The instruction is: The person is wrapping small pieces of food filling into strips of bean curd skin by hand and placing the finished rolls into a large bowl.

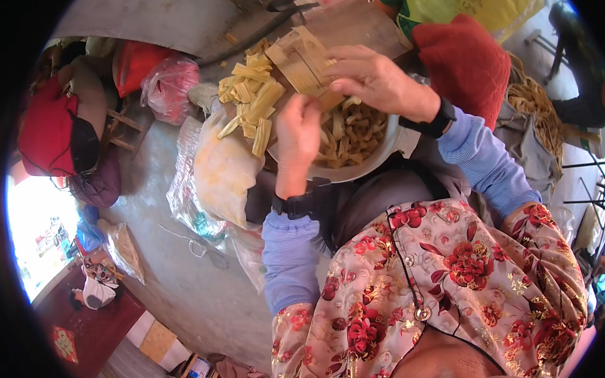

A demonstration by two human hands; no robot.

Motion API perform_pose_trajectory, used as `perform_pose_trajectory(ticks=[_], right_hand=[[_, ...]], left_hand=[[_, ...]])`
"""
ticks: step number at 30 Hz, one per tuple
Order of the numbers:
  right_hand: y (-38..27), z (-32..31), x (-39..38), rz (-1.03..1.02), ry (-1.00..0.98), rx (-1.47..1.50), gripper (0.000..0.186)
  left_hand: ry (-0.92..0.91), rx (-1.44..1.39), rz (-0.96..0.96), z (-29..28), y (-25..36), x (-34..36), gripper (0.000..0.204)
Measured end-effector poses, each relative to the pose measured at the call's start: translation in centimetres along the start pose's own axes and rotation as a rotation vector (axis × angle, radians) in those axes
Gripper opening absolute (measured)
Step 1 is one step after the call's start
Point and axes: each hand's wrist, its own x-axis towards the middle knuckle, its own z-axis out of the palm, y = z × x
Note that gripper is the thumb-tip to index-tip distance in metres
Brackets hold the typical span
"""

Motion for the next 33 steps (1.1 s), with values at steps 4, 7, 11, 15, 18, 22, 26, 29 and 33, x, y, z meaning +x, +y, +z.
perform_pose_trajectory(ticks=[4,7,11,15,18,22,26,29,33], right_hand=[[-0.1,0.7,-0.1,0.158,-0.224,-0.104,0.014],[0.8,-1.2,0.2,0.088,-0.061,-0.191,0.011],[-2.3,-4.9,1.1,0.306,-0.213,-0.021,0.011],[-8.3,-6.5,0.1,0.410,-0.540,0.960,0.020],[-10.1,-5.0,0.1,0.555,-0.463,0.972,0.023],[-3.3,-0.3,-2.4,0.683,0.023,0.712,0.019],[-2.0,0.2,-3.1,0.306,0.144,-0.140,0.011],[-2.0,0.0,-3.1,0.292,0.096,-0.270,0.040],[-1.5,-0.3,-3.5,0.199,0.078,-0.318,0.018]], left_hand=[[-0.172,-0.429,-0.136,1.4,3.3,-1.3,0.016],[-0.385,-0.250,-0.170,-0.6,4.0,-2.7,0.024],[-0.191,-0.116,0.132,-5.8,12.6,-7.1,0.021],[-0.063,-0.115,0.354,-6.1,13.0,-5.8,0.017],[-0.342,-0.797,-0.105,-3.1,8.7,-4.2,0.019],[-0.223,-0.930,-0.249,3.4,5.9,-4.1,0.025],[-0.202,-1.001,-0.276,5.5,4.8,-3.6,0.018],[-0.302,-1.049,-0.261,5.7,4.0,-3.7,0.019],[-0.267,-0.571,-0.077,4.7,2.3,-3.2,0.011]])
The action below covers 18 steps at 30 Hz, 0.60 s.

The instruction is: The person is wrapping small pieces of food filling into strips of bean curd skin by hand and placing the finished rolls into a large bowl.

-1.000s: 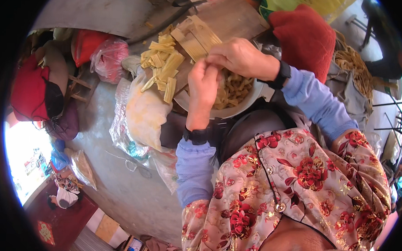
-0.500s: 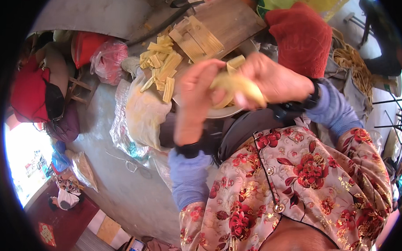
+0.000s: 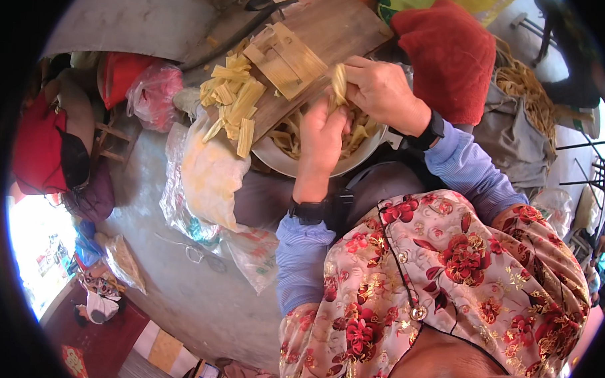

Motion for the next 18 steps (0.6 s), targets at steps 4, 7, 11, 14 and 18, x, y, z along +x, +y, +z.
perform_pose_trajectory(ticks=[4,7,11,14,18], right_hand=[[0.9,1.3,-1.8,0.445,-0.356,0.389,0.024],[1.2,2.7,-3.2,0.863,-0.429,1.123,0.033],[1.2,2.1,-3.5,0.966,-0.445,1.507,0.023],[0.4,1.7,-2.6,0.756,-0.321,1.136,0.015],[-0.7,1.4,-1.9,0.227,-0.096,0.418,0.006]], left_hand=[[0.239,1.128,0.728,-1.3,0.3,0.2,0.027],[0.189,1.046,0.632,-0.9,-0.1,0.2,0.036],[0.113,0.744,0.593,-0.2,-0.4,-0.3,0.032],[0.103,0.514,0.494,0.5,0.4,0.1,0.029],[0.268,0.520,0.241,-0.1,0.0,1.1,0.018]])
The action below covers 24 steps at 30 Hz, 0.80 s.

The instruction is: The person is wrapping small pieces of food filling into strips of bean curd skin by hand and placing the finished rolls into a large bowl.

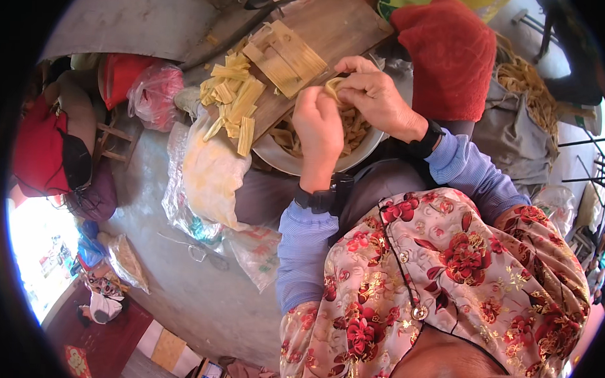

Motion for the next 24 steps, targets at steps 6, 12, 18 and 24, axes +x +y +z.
perform_pose_trajectory(ticks=[6,12,18,24], right_hand=[[-0.1,-0.6,0.5,0.170,0.130,0.286,0.009],[-1.6,-3.3,-1.5,0.195,-0.268,0.318,0.004],[-1.7,-2.8,-0.1,-0.387,-0.185,-0.217,0.003],[-1.0,-1.5,-0.7,0.107,0.062,0.271,0.010]], left_hand=[[-0.196,-0.821,-0.575,1.1,2.3,-4.4,0.020],[-0.493,-0.729,-0.748,-3.9,-0.3,-5.0,0.021],[-0.269,-0.498,-0.308,-0.8,1.4,-2.9,0.023],[-0.184,-0.885,-0.732,0.4,0.0,-3.4,0.028]])
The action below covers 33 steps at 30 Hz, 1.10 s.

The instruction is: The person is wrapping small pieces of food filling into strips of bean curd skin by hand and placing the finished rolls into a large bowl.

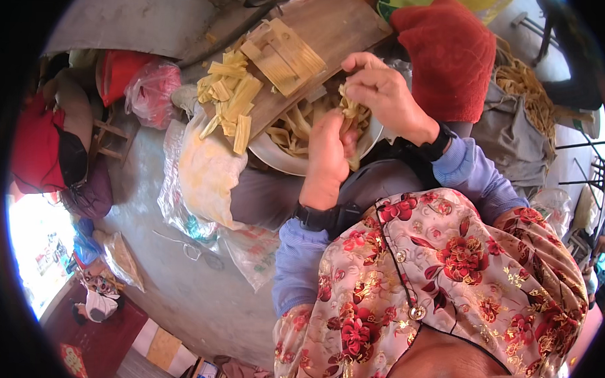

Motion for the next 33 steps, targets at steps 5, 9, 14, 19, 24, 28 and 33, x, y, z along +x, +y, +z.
perform_pose_trajectory(ticks=[5,9,14,19,24,28,33], right_hand=[[2.4,-0.9,1.8,0.138,0.146,0.214,0.018],[0.9,-3.6,3.1,-0.164,0.038,-0.272,0.037],[-1.9,-2.9,3.2,-0.550,-0.329,-0.729,0.044],[-2.9,-1.9,1.9,-0.297,-0.213,-0.594,0.020],[-0.1,-0.7,1.4,-0.118,-0.118,-0.345,0.017],[-0.1,0.2,1.0,-0.145,-0.066,-0.360,0.018],[0.1,0.3,0.8,-0.269,-0.145,-0.593,0.027]], left_hand=[[-0.123,0.264,0.102,-1.1,0.3,-2.0,0.027],[0.100,1.135,0.733,-2.0,1.9,-2.1,0.015],[0.235,1.772,1.146,-1.5,3.3,-1.2,0.009],[0.367,1.906,1.333,-0.8,3.6,-0.8,0.014],[0.355,1.870,1.403,0.0,3.2,-0.6,0.016],[0.333,1.686,1.355,0.0,2.3,0.0,0.010],[0.282,1.451,1.235,0.3,1.5,-0.1,0.005]])
